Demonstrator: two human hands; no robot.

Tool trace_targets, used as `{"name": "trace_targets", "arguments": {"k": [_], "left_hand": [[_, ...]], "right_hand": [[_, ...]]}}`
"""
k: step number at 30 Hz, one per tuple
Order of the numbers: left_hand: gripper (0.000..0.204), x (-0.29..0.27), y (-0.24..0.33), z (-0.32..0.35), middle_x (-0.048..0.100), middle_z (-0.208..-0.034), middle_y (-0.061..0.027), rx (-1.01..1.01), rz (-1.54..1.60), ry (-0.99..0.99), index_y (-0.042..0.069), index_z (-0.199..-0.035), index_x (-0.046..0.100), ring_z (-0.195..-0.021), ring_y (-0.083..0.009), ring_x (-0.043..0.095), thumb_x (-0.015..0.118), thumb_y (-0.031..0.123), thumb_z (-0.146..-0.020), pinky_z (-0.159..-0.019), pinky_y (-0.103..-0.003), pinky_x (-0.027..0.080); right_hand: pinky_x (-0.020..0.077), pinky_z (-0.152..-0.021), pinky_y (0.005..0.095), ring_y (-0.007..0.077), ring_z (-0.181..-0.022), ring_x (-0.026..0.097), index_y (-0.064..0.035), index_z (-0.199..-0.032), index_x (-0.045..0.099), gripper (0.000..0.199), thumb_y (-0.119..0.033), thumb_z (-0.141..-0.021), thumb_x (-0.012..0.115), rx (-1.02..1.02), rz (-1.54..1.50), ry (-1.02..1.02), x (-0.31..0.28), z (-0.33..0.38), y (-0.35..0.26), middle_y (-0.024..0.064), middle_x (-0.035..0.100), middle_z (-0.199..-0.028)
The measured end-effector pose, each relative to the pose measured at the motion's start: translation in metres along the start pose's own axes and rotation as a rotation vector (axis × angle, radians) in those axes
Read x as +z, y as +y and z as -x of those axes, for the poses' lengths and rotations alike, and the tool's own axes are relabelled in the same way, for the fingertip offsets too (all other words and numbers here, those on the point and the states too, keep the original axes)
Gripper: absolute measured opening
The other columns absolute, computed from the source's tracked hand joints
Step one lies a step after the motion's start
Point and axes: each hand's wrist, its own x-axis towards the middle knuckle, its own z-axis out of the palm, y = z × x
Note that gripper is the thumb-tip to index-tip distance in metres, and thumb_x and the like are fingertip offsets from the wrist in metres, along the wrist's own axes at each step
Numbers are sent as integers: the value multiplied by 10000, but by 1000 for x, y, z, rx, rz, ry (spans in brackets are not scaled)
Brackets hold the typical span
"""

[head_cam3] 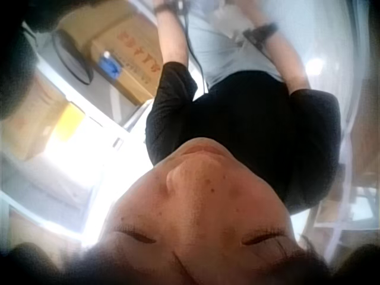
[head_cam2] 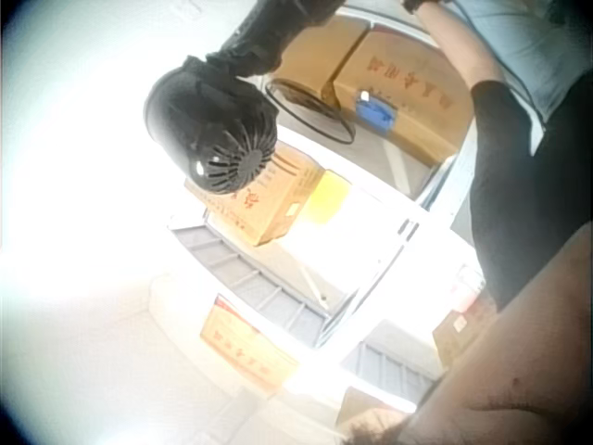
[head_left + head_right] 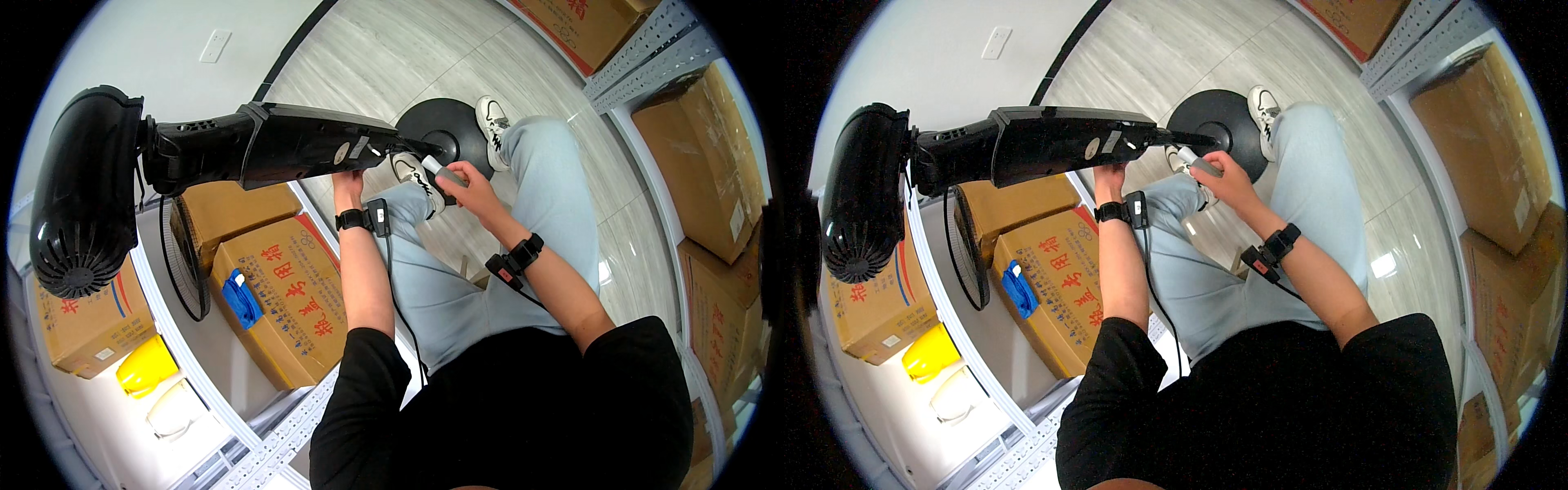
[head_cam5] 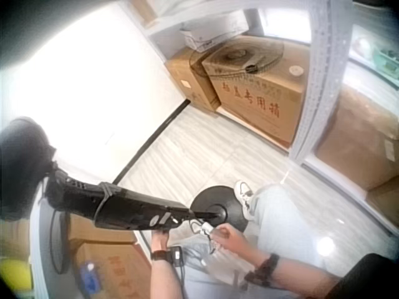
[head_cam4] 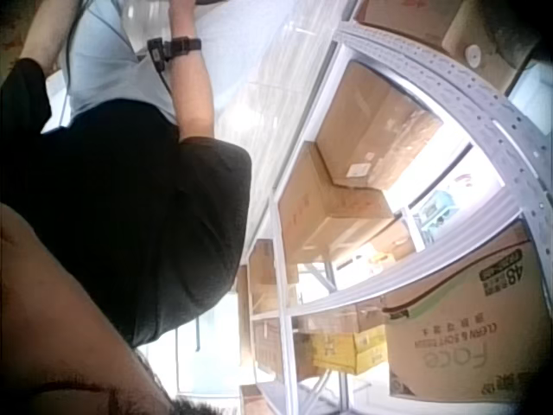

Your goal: The person sits on the floor and uses a screwdriver to tighten screws on the base of a standing fan. After assembling the fan, the person wipes a white kettle and a yellow container on a nearby shelf with a blue cloth.

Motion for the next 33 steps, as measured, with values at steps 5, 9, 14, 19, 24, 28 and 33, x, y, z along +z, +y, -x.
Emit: {"name": "trace_targets", "arguments": {"k": [5,9,14,19,24,28,33], "left_hand": [[383,-2,0,-3,580,-1239,-79,-15,-1,17,162,-1226,556,-1120,-278,550,452,391,-938,-868,-467,490],[372,-6,-2,-4,585,-1228,-76,-33,33,28,167,-1217,564,-1109,-281,553,459,380,-932,-848,-468,493],[378,0,0,0,576,-1250,-84,-16,22,9,155,-1238,547,-1127,-285,550,470,369,-937,-897,-469,489],[385,0,1,3,569,-1263,-87,-16,35,18,143,-1249,537,-1139,-285,546,473,370,-944,-927,-471,486],[391,0,1,3,567,-1267,-83,-20,23,11,141,-1247,538,-1133,-280,549,470,379,-945,-898,-465,494],[384,-6,-1,0,579,-1248,-80,-7,22,-13,141,-1231,549,-1110,-279,560,476,382,-940,-874,-460,502],[379,-3,-1,-1,588,-1233,-83,-16,12,14,140,-1213,558,-1102,-282,566,479,387,-937,-870,-466,505]], "right_hand": [[451,-566,237,111,-697,622,-63,-1084,601,361,-359,-881,636,127,-137,-8,-6,-6,1,50,673,-846],[451,-559,235,111,-659,613,-61,-1084,614,366,-352,-867,657,220,-205,4,-2,-3,-7,52,674,-831],[431,-512,232,100,-602,603,-50,-1079,599,368,-373,-902,609,-83,85,64,-3,-11,23,46,676,-795],[438,-538,226,96,-634,598,-56,-1048,634,364,-364,-858,670,189,-222,24,-2,-3,-4,37,665,-844],[438,-525,230,97,-645,614,-52,-1072,596,389,-404,-907,597,-236,161,90,-2,-8,16,42,666,-861],[430,-580,220,73,-736,573,-66,-1098,558,360,-348,-890,642,285,-184,-33,-5,-3,-9,18,605,-857],[462,-524,236,103,-651,629,-39,-1045,591,377,-388,-901,607,-12,-35,16,-1,0,-1,44,654,-830]]}}
